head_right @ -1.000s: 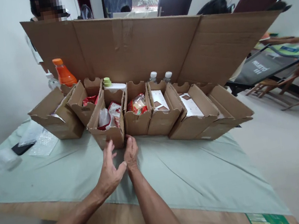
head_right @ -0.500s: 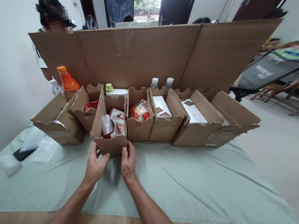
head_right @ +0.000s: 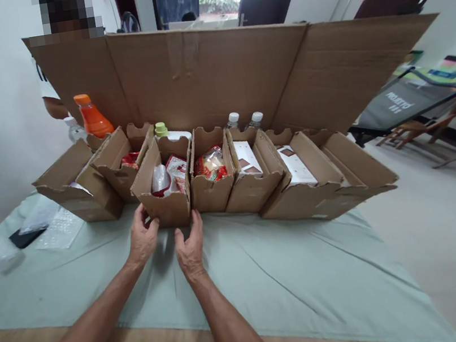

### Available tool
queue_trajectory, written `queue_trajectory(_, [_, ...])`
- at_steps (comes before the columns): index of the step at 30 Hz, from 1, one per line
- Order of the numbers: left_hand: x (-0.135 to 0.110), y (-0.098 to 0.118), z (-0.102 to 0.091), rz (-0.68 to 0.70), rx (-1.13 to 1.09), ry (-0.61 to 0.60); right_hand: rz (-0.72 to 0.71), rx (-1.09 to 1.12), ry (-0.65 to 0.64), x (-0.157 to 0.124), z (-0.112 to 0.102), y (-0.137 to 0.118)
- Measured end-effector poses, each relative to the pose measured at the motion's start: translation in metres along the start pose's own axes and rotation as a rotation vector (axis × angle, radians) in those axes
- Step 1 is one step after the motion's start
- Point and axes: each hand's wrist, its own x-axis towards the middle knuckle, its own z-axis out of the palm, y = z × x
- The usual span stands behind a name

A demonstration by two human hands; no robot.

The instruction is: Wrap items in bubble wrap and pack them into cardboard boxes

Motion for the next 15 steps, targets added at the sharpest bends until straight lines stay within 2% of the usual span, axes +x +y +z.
queue_trajectory(3, [0.012,-0.004,0.008,0.010,0.036,0.024,0.052,0.013,0.038,-0.001,0.000,0.006])
queue_trajectory(7, [0.034,-0.011,0.020,0.031,0.078,0.044,0.054,0.000,-0.002,-0.001,0.001,0.008])
queue_trajectory(10, [0.041,-0.016,0.026,0.048,0.112,0.046,0.042,-0.013,-0.016,-0.001,0.000,0.006])
queue_trajectory(13, [0.033,-0.014,0.022,0.057,0.156,0.040,0.044,-0.008,-0.021,0.000,-0.001,0.005])
queue_trajectory(15, [0.027,-0.005,0.010,0.108,0.220,0.045,0.044,0.000,-0.018,0.000,-0.001,0.005])
